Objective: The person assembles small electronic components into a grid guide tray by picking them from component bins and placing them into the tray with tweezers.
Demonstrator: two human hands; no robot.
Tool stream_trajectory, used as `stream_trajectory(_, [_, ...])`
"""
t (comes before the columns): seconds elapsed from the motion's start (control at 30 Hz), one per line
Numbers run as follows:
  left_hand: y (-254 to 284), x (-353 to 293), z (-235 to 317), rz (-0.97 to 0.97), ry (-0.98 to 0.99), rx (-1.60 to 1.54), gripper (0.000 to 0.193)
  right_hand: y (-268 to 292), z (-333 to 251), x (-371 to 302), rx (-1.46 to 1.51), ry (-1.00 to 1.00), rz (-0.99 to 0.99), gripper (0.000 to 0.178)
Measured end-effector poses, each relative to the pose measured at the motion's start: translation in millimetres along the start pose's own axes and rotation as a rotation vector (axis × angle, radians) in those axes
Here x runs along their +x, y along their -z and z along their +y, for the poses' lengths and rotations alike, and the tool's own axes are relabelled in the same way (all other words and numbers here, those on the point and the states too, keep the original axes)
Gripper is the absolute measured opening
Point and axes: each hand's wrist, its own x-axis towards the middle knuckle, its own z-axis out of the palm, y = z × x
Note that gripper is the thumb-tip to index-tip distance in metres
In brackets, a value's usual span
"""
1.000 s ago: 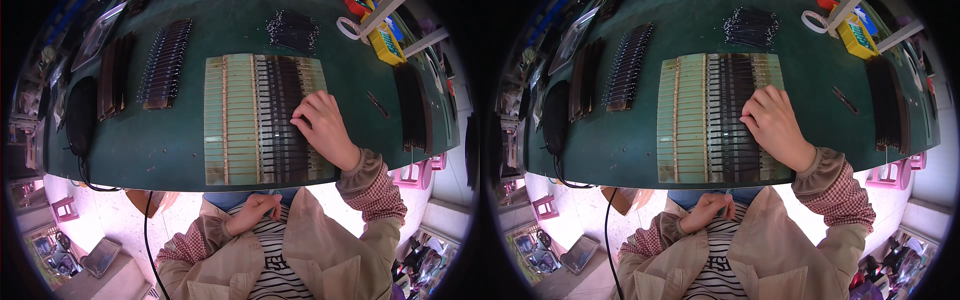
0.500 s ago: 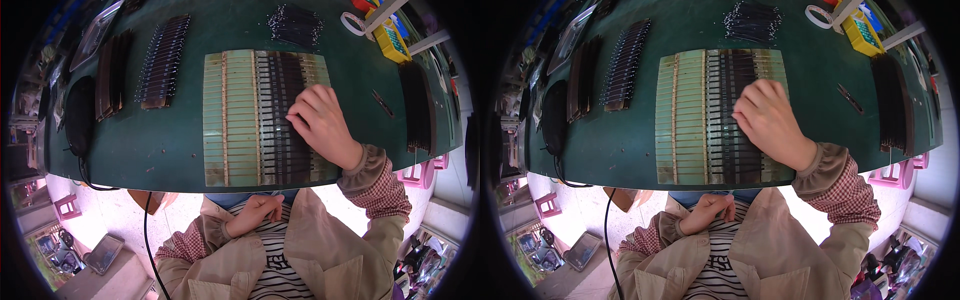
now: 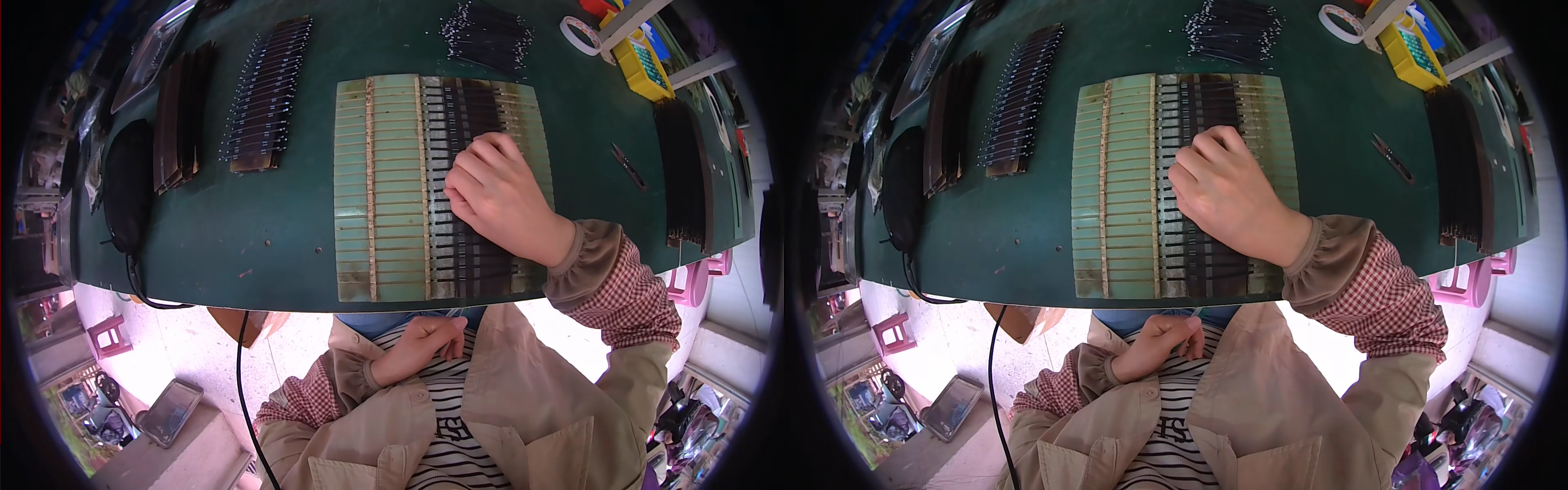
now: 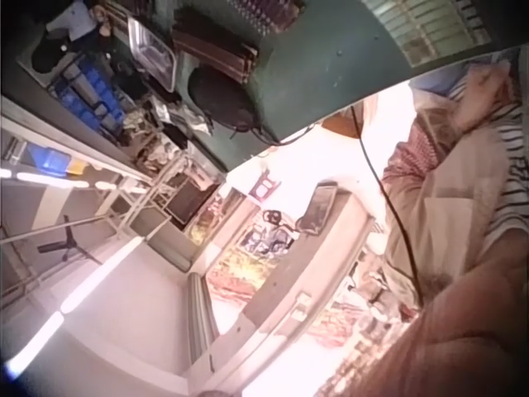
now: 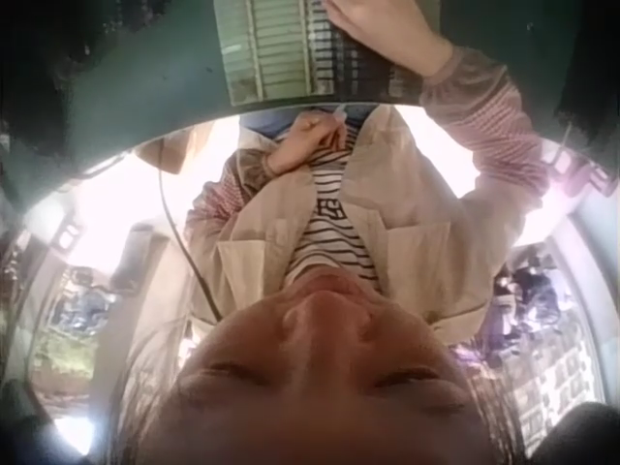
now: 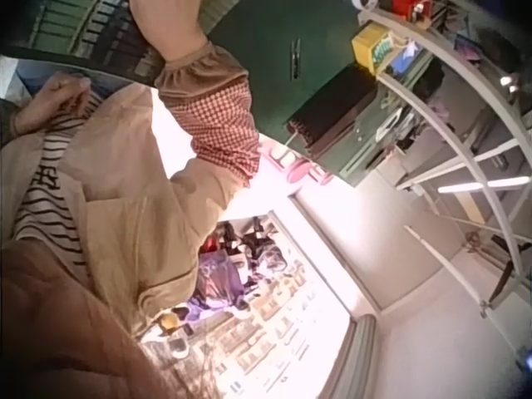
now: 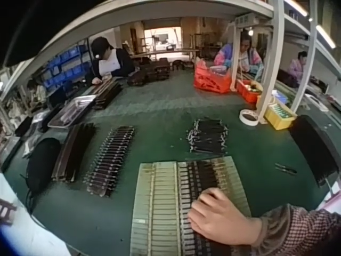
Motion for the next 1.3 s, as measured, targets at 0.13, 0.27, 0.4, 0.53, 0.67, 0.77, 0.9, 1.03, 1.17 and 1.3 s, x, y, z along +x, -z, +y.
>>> stream_trajectory(0.13, [0, 0, 0, 0.007, -0.006, 0.001, 0.046, 0, -1, -1, -0.006, -0.011, -0.020, 0.014])
stream_trajectory(0.27, [0, -1, 0, 0.011, -0.009, -0.014, 0.046, 2, 1, 1, 0.039, -0.034, -0.003, 0.013])
stream_trajectory(0.4, [0, 0, -2, 0.008, -0.014, -0.019, 0.046, -1, 0, 3, 0.084, -0.014, -0.012, 0.013])
stream_trajectory(0.53, [0, 0, -1, 0.006, -0.020, -0.009, 0.045, -3, 0, 5, 0.078, 0.013, -0.023, 0.014])
stream_trajectory(0.67, [1, 0, 0, 0.004, -0.008, 0.000, 0.045, -6, -1, 6, 0.039, 0.036, -0.015, 0.014])
stream_trajectory(0.77, [3, 0, -1, -0.001, -0.018, -0.001, 0.044, -7, -1, 7, 0.015, 0.048, -0.017, 0.014])
stream_trajectory(0.9, [2, 0, 0, 0.003, -0.006, -0.002, 0.044, -7, -1, 6, -0.013, 0.066, -0.015, 0.012])
stream_trajectory(1.03, [1, 1, -4, 0.043, -0.081, -0.057, 0.037, -5, -2, 6, -0.009, 0.057, -0.013, 0.010])
stream_trajectory(1.17, [-3, 2, -3, 0.128, 0.007, -0.178, 0.028, 7, 7, 4, 0.100, -0.041, -0.024, 0.014])
stream_trajectory(1.3, [-3, 2, 0, 0.146, -0.030, -0.188, 0.022, 29, 17, -10, 0.191, -0.171, 0.043, 0.013])
